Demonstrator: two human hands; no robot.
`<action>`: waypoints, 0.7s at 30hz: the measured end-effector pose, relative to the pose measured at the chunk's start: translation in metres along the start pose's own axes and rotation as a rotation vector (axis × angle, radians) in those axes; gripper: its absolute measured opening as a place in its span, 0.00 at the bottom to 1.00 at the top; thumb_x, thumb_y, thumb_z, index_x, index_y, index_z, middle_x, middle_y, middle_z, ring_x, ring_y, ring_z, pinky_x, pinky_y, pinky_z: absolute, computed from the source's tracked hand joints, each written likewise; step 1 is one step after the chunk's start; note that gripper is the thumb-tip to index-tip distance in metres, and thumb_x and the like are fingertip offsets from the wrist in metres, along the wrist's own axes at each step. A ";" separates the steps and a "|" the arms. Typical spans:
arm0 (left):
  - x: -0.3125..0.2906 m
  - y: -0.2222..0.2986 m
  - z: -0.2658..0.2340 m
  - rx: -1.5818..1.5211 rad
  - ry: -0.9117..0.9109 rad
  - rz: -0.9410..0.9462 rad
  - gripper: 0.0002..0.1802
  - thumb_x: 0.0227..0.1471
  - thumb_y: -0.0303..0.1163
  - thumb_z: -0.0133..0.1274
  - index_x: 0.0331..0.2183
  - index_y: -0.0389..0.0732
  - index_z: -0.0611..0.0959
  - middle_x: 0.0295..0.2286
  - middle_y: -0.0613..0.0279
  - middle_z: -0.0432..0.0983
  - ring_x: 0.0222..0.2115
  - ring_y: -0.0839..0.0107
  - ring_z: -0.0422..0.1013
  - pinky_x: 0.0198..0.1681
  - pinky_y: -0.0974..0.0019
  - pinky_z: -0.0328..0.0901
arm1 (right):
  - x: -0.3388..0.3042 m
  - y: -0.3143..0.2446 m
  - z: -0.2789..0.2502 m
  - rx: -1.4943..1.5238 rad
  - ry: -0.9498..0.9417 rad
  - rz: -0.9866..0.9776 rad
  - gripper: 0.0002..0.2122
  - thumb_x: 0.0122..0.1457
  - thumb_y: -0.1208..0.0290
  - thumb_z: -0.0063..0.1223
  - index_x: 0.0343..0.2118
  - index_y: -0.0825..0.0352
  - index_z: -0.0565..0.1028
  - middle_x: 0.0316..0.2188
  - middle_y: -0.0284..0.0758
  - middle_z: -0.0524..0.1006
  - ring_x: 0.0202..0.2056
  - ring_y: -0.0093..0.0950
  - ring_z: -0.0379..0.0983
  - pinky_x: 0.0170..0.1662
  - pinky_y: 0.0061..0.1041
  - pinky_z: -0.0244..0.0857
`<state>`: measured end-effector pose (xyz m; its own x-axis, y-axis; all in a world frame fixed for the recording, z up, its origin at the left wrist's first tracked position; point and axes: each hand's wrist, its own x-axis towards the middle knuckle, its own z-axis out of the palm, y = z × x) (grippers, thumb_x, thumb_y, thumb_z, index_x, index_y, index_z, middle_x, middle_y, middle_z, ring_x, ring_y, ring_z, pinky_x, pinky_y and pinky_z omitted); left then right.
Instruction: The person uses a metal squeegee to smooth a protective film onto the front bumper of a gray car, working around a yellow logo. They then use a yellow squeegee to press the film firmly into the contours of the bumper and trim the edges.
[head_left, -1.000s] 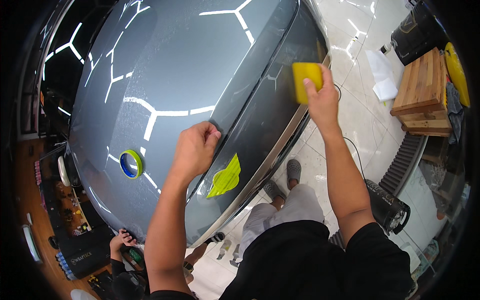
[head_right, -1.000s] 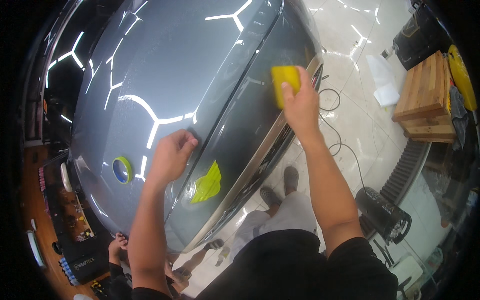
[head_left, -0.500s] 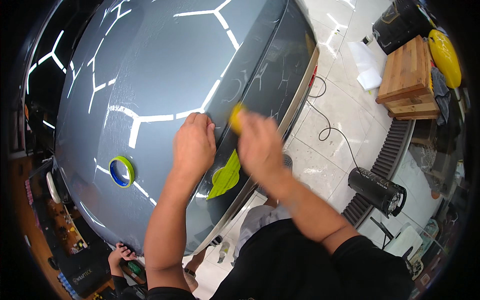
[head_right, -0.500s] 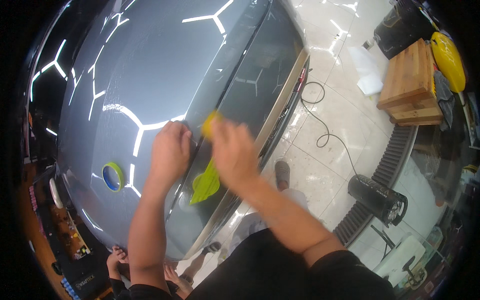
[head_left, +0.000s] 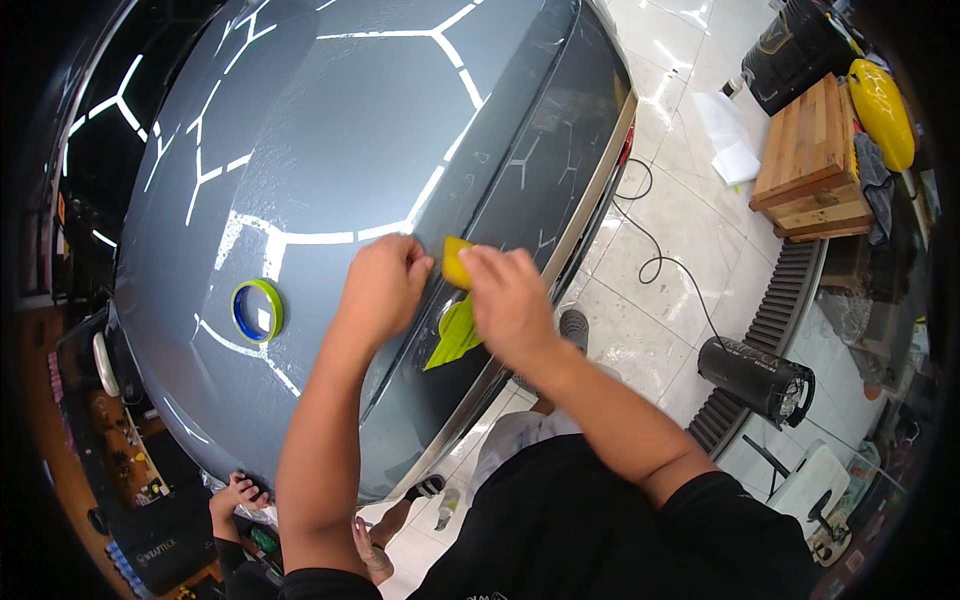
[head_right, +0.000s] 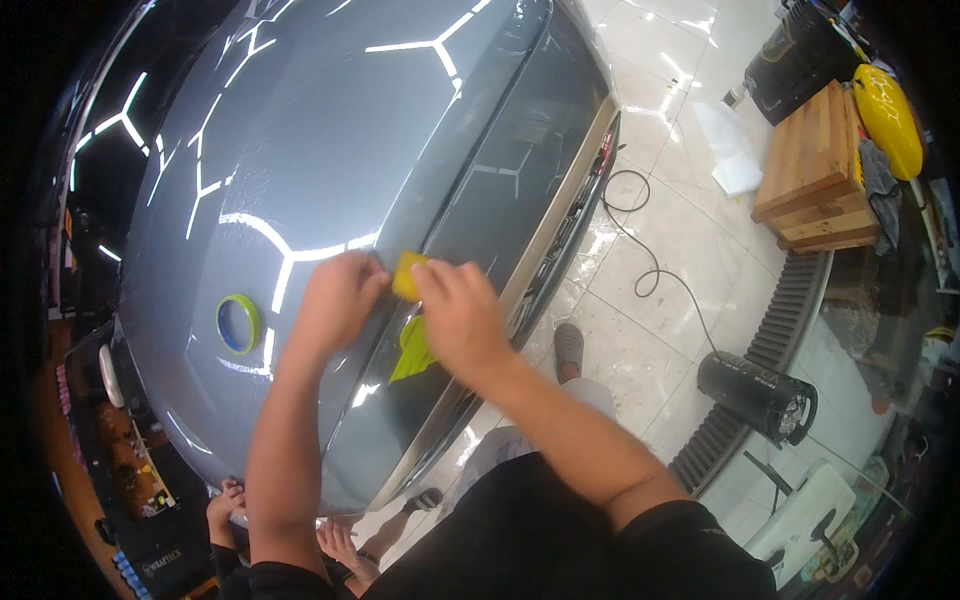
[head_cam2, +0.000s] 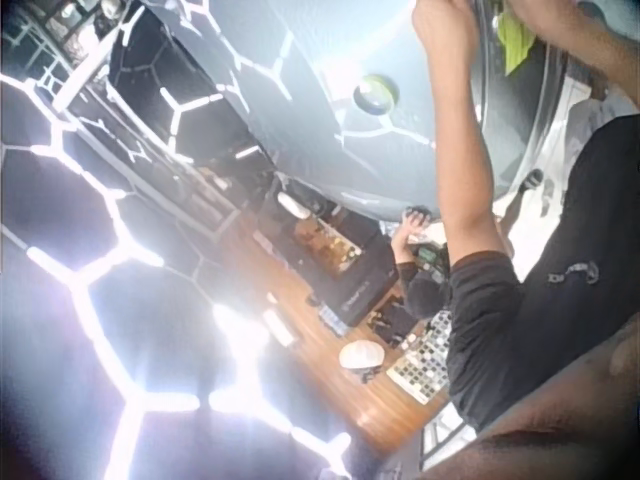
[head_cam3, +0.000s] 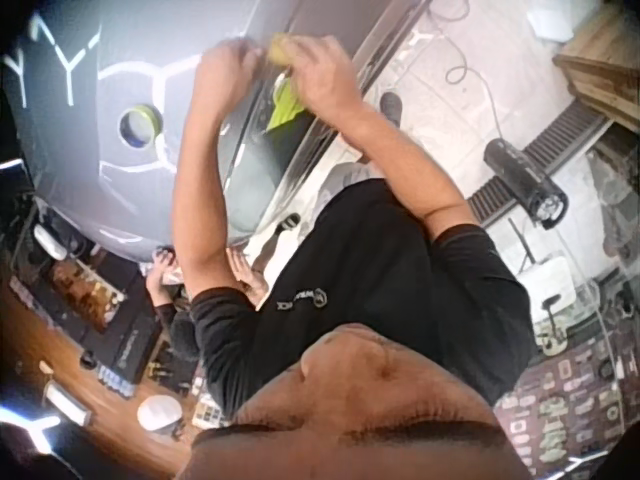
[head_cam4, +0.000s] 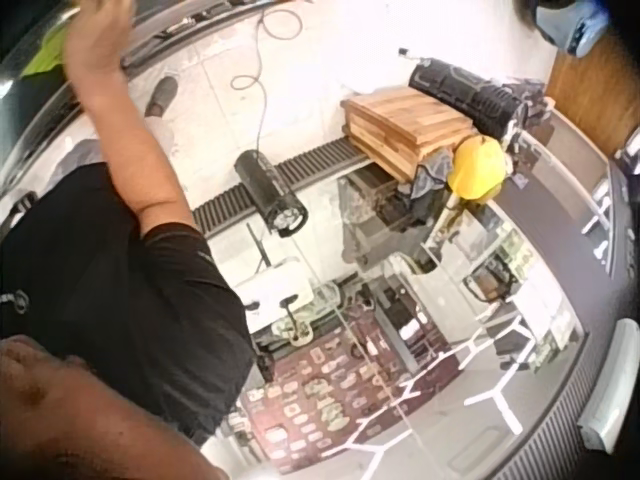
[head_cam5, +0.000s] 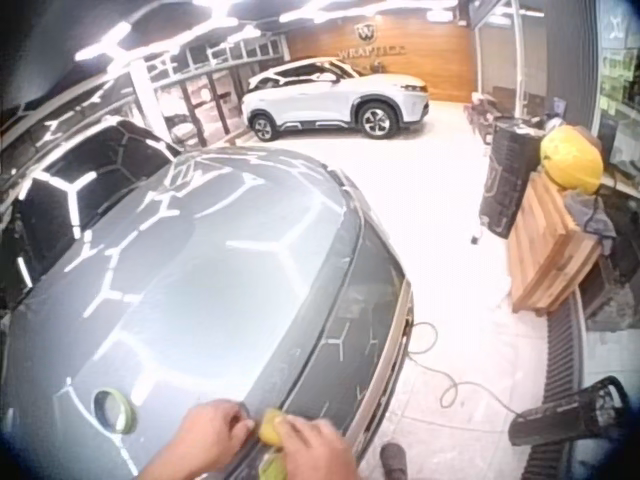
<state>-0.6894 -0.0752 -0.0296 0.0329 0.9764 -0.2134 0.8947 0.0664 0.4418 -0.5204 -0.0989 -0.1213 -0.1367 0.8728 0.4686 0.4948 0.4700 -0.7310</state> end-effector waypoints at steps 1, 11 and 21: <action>-0.016 -0.009 -0.003 -0.014 -0.021 -0.022 0.10 0.54 0.32 0.59 0.33 0.33 0.82 0.28 0.44 0.78 0.31 0.46 0.74 0.37 0.52 0.67 | 0.009 0.008 -0.012 0.051 -0.039 0.069 0.14 0.62 0.74 0.54 0.49 0.70 0.78 0.37 0.48 0.79 0.34 0.44 0.75 0.42 0.40 0.70; -0.084 -0.052 -0.010 -0.097 -0.047 -0.145 0.10 0.57 0.32 0.56 0.34 0.33 0.84 0.28 0.46 0.79 0.28 0.56 0.75 0.35 0.57 0.67 | -0.010 -0.031 0.012 -0.035 -0.109 -0.113 0.17 0.55 0.78 0.56 0.49 0.68 0.76 0.43 0.43 0.78 0.42 0.43 0.72 0.50 0.38 0.68; -0.081 -0.051 -0.003 -0.005 0.087 -0.051 0.10 0.55 0.32 0.56 0.33 0.34 0.84 0.29 0.45 0.80 0.32 0.46 0.76 0.38 0.51 0.69 | -0.123 -0.061 0.024 0.290 -0.683 -0.286 0.07 0.55 0.72 0.57 0.36 0.66 0.76 0.34 0.40 0.76 0.39 0.41 0.74 0.43 0.41 0.71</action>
<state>-0.7394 -0.1568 -0.0321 -0.0518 0.9859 -0.1590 0.8918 0.1173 0.4371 -0.5540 -0.2321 -0.1461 -0.7672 0.5567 0.3185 0.1304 0.6217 -0.7723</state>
